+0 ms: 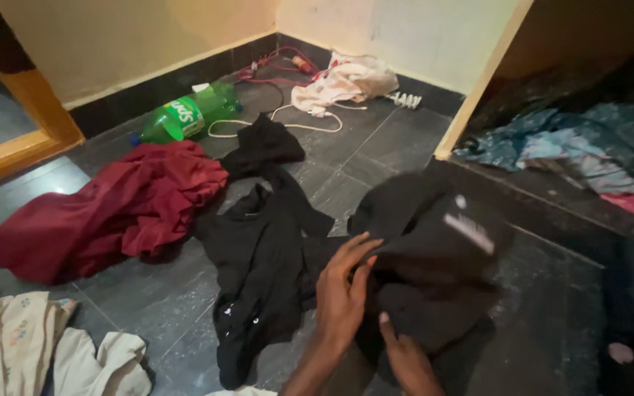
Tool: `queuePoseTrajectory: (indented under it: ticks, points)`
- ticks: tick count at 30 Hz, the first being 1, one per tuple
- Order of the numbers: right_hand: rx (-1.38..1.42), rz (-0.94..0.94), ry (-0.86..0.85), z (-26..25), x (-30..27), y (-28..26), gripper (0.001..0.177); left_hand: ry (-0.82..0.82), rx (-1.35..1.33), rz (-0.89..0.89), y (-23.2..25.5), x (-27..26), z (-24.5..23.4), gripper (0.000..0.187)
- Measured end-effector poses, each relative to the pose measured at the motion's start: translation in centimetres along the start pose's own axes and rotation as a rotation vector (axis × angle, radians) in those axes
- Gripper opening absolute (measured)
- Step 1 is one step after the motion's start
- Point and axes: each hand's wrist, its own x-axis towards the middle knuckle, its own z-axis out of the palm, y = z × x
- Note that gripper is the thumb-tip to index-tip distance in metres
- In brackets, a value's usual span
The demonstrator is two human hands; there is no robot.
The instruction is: The person picks up black trousers from the floor, lays them flat, and folds them into a rectangular shape by bringing the legs together and then folding the fabric into sections.
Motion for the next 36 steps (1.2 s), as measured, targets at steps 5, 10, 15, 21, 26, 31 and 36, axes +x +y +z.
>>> queuePoseTrajectory:
  ticks: [5, 10, 15, 21, 26, 31, 36]
  points:
    - [0.335, -0.029, -0.186, -11.4, -6.6, -0.1, 0.073, 0.018, 0.005, -0.183, 3.2, -1.0, 0.1, 0.027]
    - [0.697, -0.301, 0.32, -19.8, -19.5, -4.8, 0.065, -0.006, -0.194, -0.312, 9.6, -1.3, 0.6, 0.031]
    - [0.805, -0.517, 0.544, -20.2, -25.5, -7.2, 0.092, -0.096, -0.391, -0.236, 16.3, -3.0, 2.3, 0.046]
    - [1.03, -0.844, 0.404, -25.0, -32.7, -8.0, 0.075, -0.239, -0.309, 0.165, 21.2, -4.1, 1.8, 0.037]
    - [0.937, -0.964, 0.433, -28.4, -38.7, -9.4, 0.046, -0.389, -0.232, 0.26, 26.2, -3.5, 0.5, 0.046]
    - [1.073, -1.092, 0.43, -30.8, -45.0, -11.3, 0.037, -0.578, -0.024, -0.097, 32.5, -1.6, -1.2, 0.069]
    - [1.038, -1.14, 0.48, -33.5, -49.1, -11.7, 0.033, -0.648, -0.195, 0.054, 33.8, 0.0, -1.3, 0.074]
